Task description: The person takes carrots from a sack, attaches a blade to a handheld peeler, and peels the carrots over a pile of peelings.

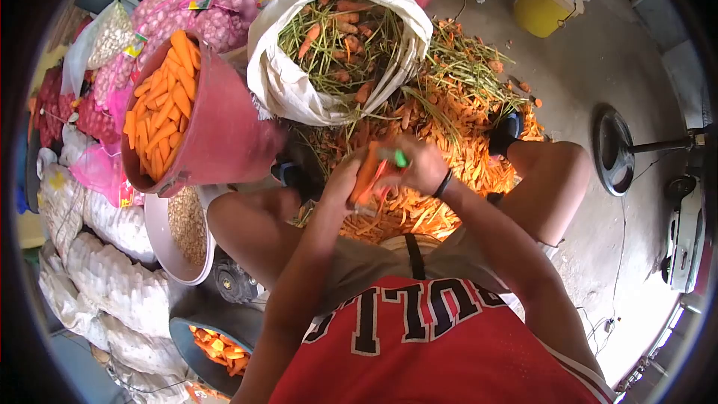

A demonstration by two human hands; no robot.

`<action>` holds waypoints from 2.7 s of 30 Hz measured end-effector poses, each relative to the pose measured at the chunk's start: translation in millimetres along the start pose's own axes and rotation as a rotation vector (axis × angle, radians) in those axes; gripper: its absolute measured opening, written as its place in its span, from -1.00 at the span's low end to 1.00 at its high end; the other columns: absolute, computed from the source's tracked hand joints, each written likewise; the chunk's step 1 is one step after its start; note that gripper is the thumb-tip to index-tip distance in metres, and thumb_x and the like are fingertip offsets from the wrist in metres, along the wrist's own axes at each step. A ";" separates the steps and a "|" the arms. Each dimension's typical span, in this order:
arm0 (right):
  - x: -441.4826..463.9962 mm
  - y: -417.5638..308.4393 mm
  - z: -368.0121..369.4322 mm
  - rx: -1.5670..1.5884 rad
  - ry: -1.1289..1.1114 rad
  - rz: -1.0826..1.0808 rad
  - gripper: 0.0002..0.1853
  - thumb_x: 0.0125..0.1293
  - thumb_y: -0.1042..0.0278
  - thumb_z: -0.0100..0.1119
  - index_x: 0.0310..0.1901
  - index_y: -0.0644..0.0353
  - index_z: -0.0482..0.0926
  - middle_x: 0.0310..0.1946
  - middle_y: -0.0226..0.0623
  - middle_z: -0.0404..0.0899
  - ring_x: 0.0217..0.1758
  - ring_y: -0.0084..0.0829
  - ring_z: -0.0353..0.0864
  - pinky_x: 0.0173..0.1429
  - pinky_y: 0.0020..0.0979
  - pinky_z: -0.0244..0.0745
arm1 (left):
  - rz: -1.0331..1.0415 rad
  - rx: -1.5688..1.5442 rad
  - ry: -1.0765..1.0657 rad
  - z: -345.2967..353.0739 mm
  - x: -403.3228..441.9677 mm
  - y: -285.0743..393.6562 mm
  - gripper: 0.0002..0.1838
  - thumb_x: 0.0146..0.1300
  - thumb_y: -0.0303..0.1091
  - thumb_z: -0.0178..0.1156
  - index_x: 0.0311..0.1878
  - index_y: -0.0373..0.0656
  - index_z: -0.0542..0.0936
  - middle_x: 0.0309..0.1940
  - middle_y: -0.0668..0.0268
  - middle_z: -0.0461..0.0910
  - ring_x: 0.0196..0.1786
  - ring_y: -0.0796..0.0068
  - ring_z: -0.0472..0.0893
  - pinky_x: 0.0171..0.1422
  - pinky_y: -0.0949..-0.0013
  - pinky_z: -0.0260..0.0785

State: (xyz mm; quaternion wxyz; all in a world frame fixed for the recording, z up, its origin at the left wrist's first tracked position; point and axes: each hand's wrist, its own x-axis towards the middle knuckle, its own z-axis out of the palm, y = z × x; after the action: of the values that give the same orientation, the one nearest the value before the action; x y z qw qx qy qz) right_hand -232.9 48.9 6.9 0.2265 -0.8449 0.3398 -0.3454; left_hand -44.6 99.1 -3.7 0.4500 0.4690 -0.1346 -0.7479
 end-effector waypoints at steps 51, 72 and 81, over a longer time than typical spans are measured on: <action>28.3 51.5 -38.1 -0.053 0.105 0.321 -0.27 -0.10 -0.11 0.56 0.03 0.25 0.59 -0.34 -0.13 0.64 -0.31 -0.37 0.70 -0.19 -0.31 0.64 | 0.088 0.318 -0.026 -7.9 -3.9 0.6 -0.58 0.46 -0.03 0.03 0.22 -0.06 0.46 -0.17 0.35 0.59 -0.28 0.50 0.64 -0.26 0.36 0.59; -1.7 84.3 -17.9 -0.280 -0.546 0.642 -0.70 0.40 0.12 0.05 0.05 0.03 0.57 -0.16 -0.16 0.66 -0.09 -0.09 0.63 -0.01 -0.09 0.51 | 0.252 0.579 -0.063 -4.6 1.5 2.8 -0.59 0.38 -0.30 0.18 0.27 -0.06 0.49 -0.11 0.33 0.56 -0.14 0.53 0.58 -0.15 0.45 0.50; -6.8 53.6 -17.9 -0.139 -0.346 0.508 -0.75 0.25 0.33 0.10 -0.06 0.09 0.61 -0.25 -0.02 0.65 -0.20 0.04 0.63 -0.12 -0.07 0.52 | 0.065 0.157 -0.469 -1.2 -42.8 48.4 -0.33 0.25 -0.37 0.22 0.40 -0.23 0.20 0.02 0.13 0.54 -0.08 0.41 0.59 -0.05 0.37 0.56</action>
State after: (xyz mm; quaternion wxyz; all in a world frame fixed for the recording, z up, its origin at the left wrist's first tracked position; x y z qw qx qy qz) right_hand -272.2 15.5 -17.3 0.3019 -0.7925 0.5194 -0.1050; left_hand -10.5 106.5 50.7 0.3928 0.3116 -0.3079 -0.8086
